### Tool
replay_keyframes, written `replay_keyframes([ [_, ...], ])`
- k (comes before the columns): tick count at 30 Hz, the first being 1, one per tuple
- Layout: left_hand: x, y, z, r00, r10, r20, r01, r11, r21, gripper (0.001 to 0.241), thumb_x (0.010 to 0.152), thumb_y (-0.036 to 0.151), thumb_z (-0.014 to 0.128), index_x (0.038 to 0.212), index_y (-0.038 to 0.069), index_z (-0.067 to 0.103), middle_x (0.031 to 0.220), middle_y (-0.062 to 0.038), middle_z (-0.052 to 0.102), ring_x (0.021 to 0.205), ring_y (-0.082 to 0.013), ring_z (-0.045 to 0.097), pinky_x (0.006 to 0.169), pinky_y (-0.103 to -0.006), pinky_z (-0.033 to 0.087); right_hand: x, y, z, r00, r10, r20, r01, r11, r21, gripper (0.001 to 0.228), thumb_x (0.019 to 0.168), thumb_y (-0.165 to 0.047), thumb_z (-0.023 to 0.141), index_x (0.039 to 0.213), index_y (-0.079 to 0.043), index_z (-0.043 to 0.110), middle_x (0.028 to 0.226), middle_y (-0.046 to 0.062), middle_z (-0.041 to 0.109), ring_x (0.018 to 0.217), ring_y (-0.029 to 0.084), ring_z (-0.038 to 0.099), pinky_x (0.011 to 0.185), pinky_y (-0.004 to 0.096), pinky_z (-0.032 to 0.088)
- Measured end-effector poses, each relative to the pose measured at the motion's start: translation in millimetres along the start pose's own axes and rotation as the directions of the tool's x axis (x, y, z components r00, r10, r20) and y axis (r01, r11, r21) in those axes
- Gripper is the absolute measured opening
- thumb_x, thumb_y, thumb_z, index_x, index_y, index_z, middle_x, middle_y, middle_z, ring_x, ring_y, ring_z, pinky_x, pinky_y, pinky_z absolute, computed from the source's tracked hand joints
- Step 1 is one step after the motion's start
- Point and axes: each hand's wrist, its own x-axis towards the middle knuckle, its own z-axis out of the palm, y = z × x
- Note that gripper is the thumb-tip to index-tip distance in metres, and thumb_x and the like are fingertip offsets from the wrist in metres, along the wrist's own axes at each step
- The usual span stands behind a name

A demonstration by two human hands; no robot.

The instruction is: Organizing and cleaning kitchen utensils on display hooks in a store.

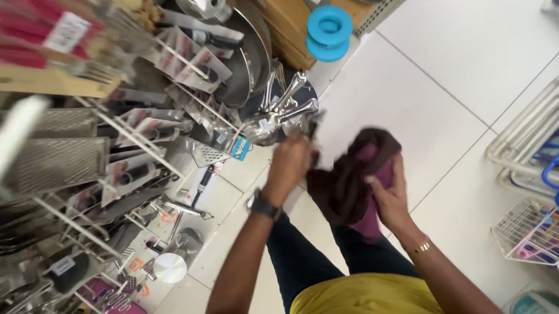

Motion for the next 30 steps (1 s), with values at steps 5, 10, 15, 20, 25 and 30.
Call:
replay_keyframes([
  [5,-67,68,-44,0.974,0.137,-0.178,-0.177,0.955,-0.237,0.038,0.082,-0.004,0.062,0.12,-0.005,0.063,0.115,-0.027,0.067,0.102,-0.0435,0.066,0.088,-0.0469,0.054,13,-63,53,0.943,-0.222,0.25,0.287,0.919,-0.269,0.072,0.079,-0.005,0.081,0.14,-0.004,0.044,0.135,0.003,0.055,0.125,0.016,0.054,0.107,0.03,0.046],
  [10,-106,114,-97,0.95,0.027,-0.311,-0.134,0.935,-0.328,0.032,0.085,-0.006,0.065,0.118,-0.004,0.064,0.114,-0.023,0.068,0.104,-0.0422,0.066,0.091,-0.0446,0.054,8,-147,93,0.859,-0.303,0.413,0.411,0.889,-0.203,0.057,0.081,0.002,0.082,0.133,0.0,0.058,0.123,0.007,0.065,0.117,0.019,0.061,0.106,0.032,0.05],
  [15,-131,130,-107,0.789,-0.025,-0.614,-0.271,0.883,-0.384,0.014,0.1,-0.001,0.063,0.114,-0.003,0.064,0.123,-0.017,0.069,0.114,-0.0347,0.069,0.098,-0.0401,0.054,-7,-207,119,0.823,-0.312,0.475,0.307,0.947,0.089,0.054,0.09,0.0,0.078,0.138,-0.001,0.054,0.131,0.007,0.065,0.119,0.018,0.063,0.106,0.031,0.054],
  [20,-137,126,-118,0.708,-0.177,-0.683,-0.296,0.804,-0.516,0.025,0.106,0.007,0.053,0.127,-0.004,0.061,0.132,-0.015,0.064,0.125,-0.031,0.06,0.107,-0.0385,0.048,-36,-179,142,0.729,-0.336,0.596,0.404,0.914,0.021,0.074,0.082,-0.002,0.081,0.147,-0.002,0.045,0.134,0.011,0.059,0.121,0.019,0.061,0.104,0.034,0.05],
  [25,-146,145,-143,0.599,-0.158,-0.785,-0.437,0.757,-0.486,0.034,0.112,0.021,0.049,0.131,-0.005,0.061,0.145,-0.015,0.054,0.152,-0.0339,0.041,0.118,-0.0393,0.04,-37,-149,138,0.646,-0.257,0.718,0.509,0.847,-0.155,0.08,0.081,0.002,0.079,0.15,0.002,0.038,0.141,0.011,0.055,0.128,0.018,0.055,0.11,0.033,0.045],
  [30,-169,165,-154,0.611,-0.138,-0.78,-0.326,0.854,-0.406,0.05,0.111,0.035,0.047,0.142,-0.004,0.048,0.155,-0.022,0.04,0.148,-0.0358,0.039,0.122,-0.0457,0.034,-30,-155,135,0.604,-0.285,0.744,0.565,0.812,-0.148,0.061,0.077,0.008,0.077,0.134,0.001,0.057,0.124,0.01,0.067,0.114,0.016,0.063,0.102,0.032,0.051],
])
